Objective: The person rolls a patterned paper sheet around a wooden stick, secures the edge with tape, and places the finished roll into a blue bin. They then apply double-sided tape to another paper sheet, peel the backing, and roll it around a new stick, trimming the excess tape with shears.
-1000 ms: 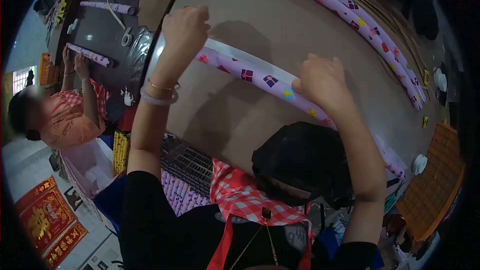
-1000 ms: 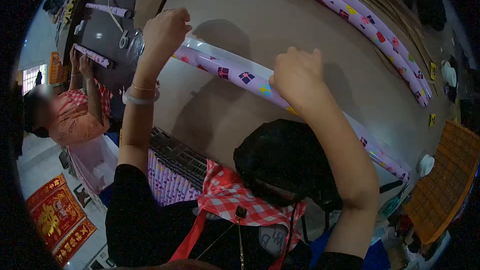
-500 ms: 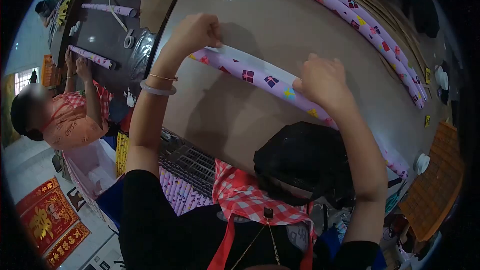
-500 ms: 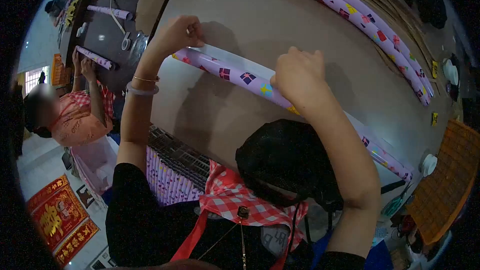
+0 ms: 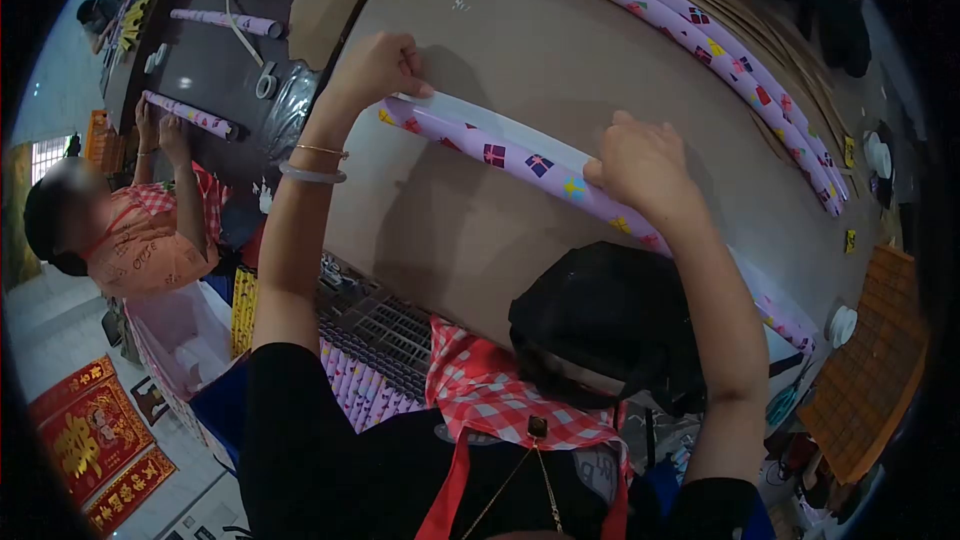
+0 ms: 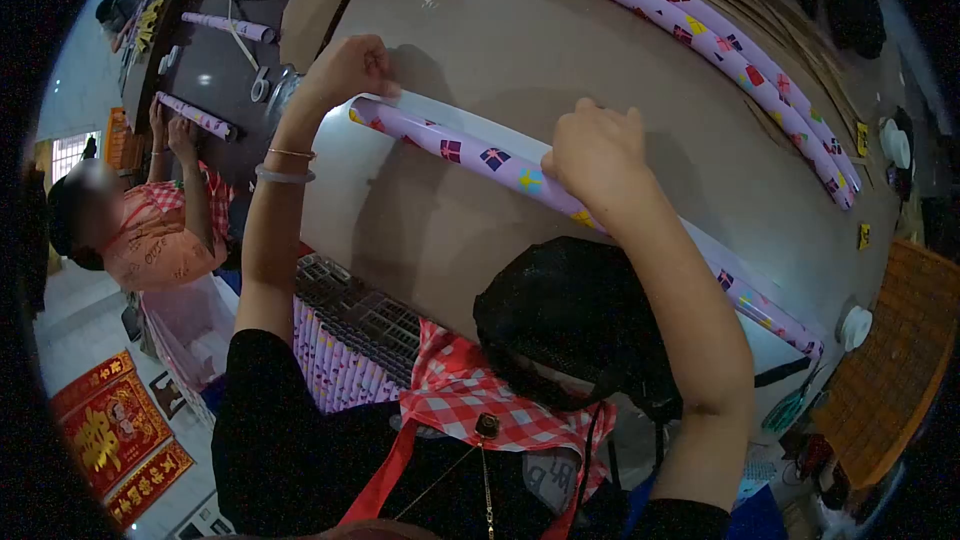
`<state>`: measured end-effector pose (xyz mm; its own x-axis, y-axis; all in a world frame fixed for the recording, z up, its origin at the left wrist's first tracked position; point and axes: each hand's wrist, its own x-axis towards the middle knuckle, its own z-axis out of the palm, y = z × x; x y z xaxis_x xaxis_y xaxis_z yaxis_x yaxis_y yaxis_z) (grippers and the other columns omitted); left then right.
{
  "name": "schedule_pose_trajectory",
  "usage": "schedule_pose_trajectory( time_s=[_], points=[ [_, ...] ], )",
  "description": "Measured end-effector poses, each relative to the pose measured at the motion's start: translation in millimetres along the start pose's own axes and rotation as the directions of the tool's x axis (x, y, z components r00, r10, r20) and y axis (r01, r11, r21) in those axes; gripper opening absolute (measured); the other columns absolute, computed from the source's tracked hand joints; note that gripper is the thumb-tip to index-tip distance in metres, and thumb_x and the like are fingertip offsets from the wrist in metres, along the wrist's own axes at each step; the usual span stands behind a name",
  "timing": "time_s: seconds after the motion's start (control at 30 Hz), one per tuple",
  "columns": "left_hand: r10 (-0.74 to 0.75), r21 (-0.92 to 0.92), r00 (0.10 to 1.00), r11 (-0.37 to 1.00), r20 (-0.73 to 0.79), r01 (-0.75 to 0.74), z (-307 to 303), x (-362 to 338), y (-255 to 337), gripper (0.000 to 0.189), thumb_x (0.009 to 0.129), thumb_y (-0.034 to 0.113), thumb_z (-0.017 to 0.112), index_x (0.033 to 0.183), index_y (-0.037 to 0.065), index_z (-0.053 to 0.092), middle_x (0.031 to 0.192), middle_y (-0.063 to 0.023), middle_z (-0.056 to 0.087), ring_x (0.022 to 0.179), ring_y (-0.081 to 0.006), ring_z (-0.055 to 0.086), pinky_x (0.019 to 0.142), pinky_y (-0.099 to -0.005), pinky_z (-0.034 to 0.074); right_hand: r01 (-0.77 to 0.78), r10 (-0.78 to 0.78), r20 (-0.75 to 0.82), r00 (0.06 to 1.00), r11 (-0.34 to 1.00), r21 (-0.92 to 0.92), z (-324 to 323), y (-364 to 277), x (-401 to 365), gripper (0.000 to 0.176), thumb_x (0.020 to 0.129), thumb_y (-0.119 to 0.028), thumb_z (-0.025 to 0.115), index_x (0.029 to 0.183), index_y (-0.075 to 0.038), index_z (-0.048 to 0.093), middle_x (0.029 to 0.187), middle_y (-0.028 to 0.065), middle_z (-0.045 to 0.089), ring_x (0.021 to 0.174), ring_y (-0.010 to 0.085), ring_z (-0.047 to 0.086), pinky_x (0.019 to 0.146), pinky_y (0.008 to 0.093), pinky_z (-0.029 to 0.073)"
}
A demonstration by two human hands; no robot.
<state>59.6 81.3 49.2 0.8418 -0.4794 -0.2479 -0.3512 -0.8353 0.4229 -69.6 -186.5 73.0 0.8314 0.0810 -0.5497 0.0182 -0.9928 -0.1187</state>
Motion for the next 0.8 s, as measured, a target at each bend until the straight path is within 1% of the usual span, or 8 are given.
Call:
schedule_pose_trajectory(
  time_s=[0.1,0.2,0.27,0.4,0.47,0.57,0.73,0.8],
  points=[
    [-0.044,0.0,0.999,0.999,-0.016,0.044,0,0,-11,0.034,0.056,0.02,0.081,0.075,0.001,0.06,0.063,-0.008,0.059,0.059,-0.018,0.057,0.054,-0.03,0.045,0.0,0.0,0.009,1.0,1.0,0.009,-3,0,-1,0.028,0.071,-0.026,0.061,0.088,-0.005,0.067,0.099,0.0124,0.059,0.093,0.0269,0.059,0.087,0.0428,0.037],
    [-0.038,-0.009,0.999,0.999,-0.015,0.038,-2,-5,-9,0.026,0.062,0.013,0.079,0.072,0.001,0.057,0.062,-0.0017,0.054,0.057,-0.0091,0.05,0.053,-0.0232,0.042,0.023,-0.022,-0.033,0.999,1.0,0.006,5,4,1,0.03,0.07,-0.027,0.06,0.086,-0.002,0.066,0.096,0.0137,0.058,0.09,0.0281,0.059,0.085,0.0421,0.038],
    [-0.098,-0.343,0.992,0.931,0.085,0.122,-4,-6,-17,0.025,0.065,0.012,0.077,0.075,0.0,0.058,0.061,-0.002,0.053,0.057,-0.0093,0.05,0.054,-0.0235,0.043,0.038,-0.038,-0.082,0.996,0.999,0.0,9,4,2,0.031,0.07,-0.027,0.059,0.083,0.001,0.065,0.094,0.0151,0.058,0.088,0.0294,0.059,0.082,0.0412,0.039],
    [-0.062,-0.394,0.994,0.915,0.087,0.091,-5,-4,-26,0.023,0.066,0.01,0.075,0.078,0.0,0.058,0.062,-0.0041,0.055,0.058,-0.0109,0.053,0.055,-0.0252,0.045,0.004,-0.005,-0.062,0.998,1.0,-0.011,7,2,4,0.027,0.07,-0.027,0.061,0.086,-0.007,0.068,0.097,0.0112,0.06,0.091,0.0265,0.06,0.082,0.0414,0.04],
    [0.092,-0.025,0.992,0.995,-0.088,-0.095,-5,-8,-10,0.025,0.063,0.015,0.075,0.078,0.001,0.06,0.066,-0.0098,0.06,0.065,-0.0222,0.06,0.059,-0.0321,0.047,0.0,-0.001,-0.044,0.999,1.0,-0.011,4,4,2,0.027,0.07,-0.028,0.061,0.086,-0.007,0.068,0.097,0.0111,0.06,0.09,0.0265,0.06,0.082,0.0411,0.04],
    [0.165,0.01,0.961,0.986,-0.221,-0.167,14,-9,35,0.021,0.065,0.014,0.072,0.078,0.002,0.061,0.071,-0.0121,0.062,0.069,-0.0262,0.061,0.063,-0.0348,0.048,0.004,-0.004,0.008,1.0,1.0,-0.02,0,2,0,0.034,0.073,-0.03,0.057,0.086,0.0,0.065,0.101,0.0157,0.058,0.094,0.03,0.058,0.083,0.0397,0.04],
    [0.271,-0.193,0.962,0.946,0.023,-0.261,48,-2,116,0.021,0.066,0.021,0.07,0.074,0.003,0.063,0.073,-0.0144,0.063,0.072,-0.0322,0.061,0.065,-0.0377,0.048,0.021,-0.019,0.046,0.999,0.999,-0.047,-4,1,1,0.037,0.074,-0.036,0.059,0.086,-0.002,0.067,0.101,0.0148,0.059,0.095,0.0283,0.058,0.082,0.0405,0.042],
    [0.374,-0.147,0.926,0.92,0.047,-0.364,63,6,128,0.019,0.07,0.016,0.069,0.078,0.0,0.061,0.072,-0.0141,0.064,0.067,-0.0271,0.062,0.062,-0.0333,0.048,0.026,-0.024,0.03,0.999,0.998,-0.059,-1,2,3,0.038,0.075,-0.038,0.06,0.087,-0.003,0.067,0.101,0.0144,0.059,0.094,0.0283,0.058,0.082,0.0405,0.042]
  ],
)
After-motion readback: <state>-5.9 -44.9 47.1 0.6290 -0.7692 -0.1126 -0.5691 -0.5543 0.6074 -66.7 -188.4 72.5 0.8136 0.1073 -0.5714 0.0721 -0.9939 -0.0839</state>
